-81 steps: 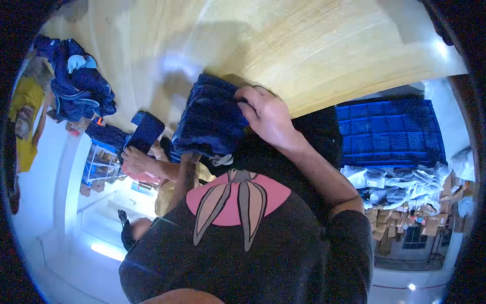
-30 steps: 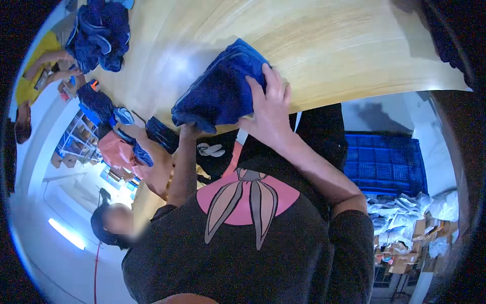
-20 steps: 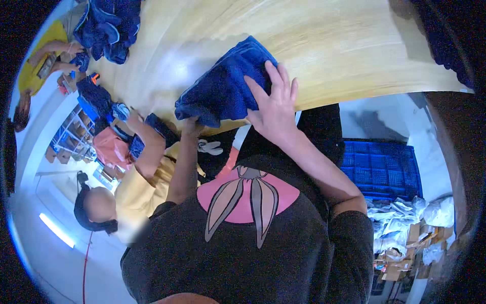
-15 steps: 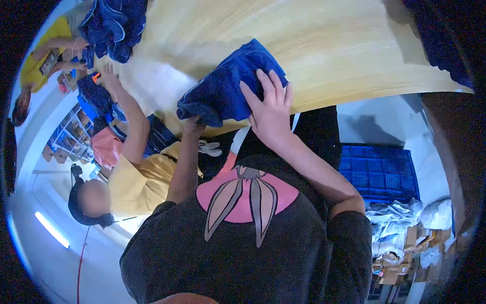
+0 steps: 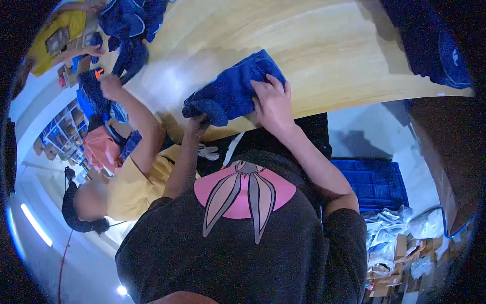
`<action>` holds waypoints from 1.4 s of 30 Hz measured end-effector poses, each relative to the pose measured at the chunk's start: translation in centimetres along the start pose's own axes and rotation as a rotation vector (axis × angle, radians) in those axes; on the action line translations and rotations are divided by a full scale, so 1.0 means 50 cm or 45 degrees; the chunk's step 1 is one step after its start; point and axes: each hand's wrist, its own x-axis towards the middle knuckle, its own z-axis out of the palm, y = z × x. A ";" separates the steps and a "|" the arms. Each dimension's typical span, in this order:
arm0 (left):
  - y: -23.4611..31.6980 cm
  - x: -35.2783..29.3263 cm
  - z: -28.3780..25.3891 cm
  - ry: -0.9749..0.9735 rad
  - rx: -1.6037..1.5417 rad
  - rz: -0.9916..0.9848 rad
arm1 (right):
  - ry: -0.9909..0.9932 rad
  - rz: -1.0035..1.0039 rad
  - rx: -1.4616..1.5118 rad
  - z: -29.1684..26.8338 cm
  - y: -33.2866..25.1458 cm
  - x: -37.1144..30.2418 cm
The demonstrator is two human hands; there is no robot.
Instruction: Folding blue fabric items and stacking them on a work table.
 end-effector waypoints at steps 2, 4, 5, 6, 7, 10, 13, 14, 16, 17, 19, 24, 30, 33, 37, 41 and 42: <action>-0.002 0.005 -0.002 -0.070 -0.002 0.016 | 0.101 0.043 0.221 0.020 0.033 0.003; 0.009 0.016 -0.011 -0.107 -0.014 0.033 | 0.145 0.053 0.325 0.030 0.039 0.026; 0.018 0.023 -0.017 -0.103 -0.020 0.036 | 0.106 0.165 0.356 0.032 0.034 0.043; 0.025 0.030 -0.024 -0.097 -0.028 0.038 | 0.066 0.277 0.386 0.035 0.029 0.060; 0.033 0.036 -0.031 -0.091 -0.036 0.039 | 0.024 0.390 0.414 0.038 0.022 0.075; 0.047 0.048 -0.031 -0.093 -0.051 0.054 | -0.018 0.469 0.434 0.054 0.014 0.110; 0.073 0.039 -0.005 -0.120 0.014 0.095 | 0.027 0.391 0.479 0.065 0.016 0.122; 0.075 0.033 0.000 -0.114 -0.017 0.114 | 0.038 0.387 0.409 0.061 0.002 0.120; 0.090 0.017 0.007 -0.151 0.323 0.217 | 0.036 0.342 0.322 0.061 -0.026 0.111; 0.094 0.014 0.013 -0.161 0.489 0.278 | 0.047 0.269 0.178 0.072 -0.022 0.109; 0.100 0.012 0.031 -0.136 0.607 0.395 | -0.029 0.274 0.050 0.086 -0.021 0.115; 0.091 -0.008 0.058 0.059 0.311 0.040 | -0.155 0.389 0.062 0.104 -0.006 0.164; 0.117 0.048 0.045 -0.002 0.693 0.068 | -0.190 0.732 0.619 0.081 -0.018 0.211; 0.280 0.044 0.070 -0.462 1.222 -0.459 | -0.320 0.759 0.753 0.042 0.039 0.246; 0.444 0.268 -0.049 -0.766 1.001 0.138 | -0.475 0.743 0.572 -0.005 0.037 0.300; 0.660 0.505 -0.022 0.427 0.169 0.669 | -0.451 0.610 0.170 -0.008 0.093 0.298; 0.691 0.546 -0.016 0.427 -0.146 0.545 | -0.409 0.698 0.306 -0.005 0.068 0.295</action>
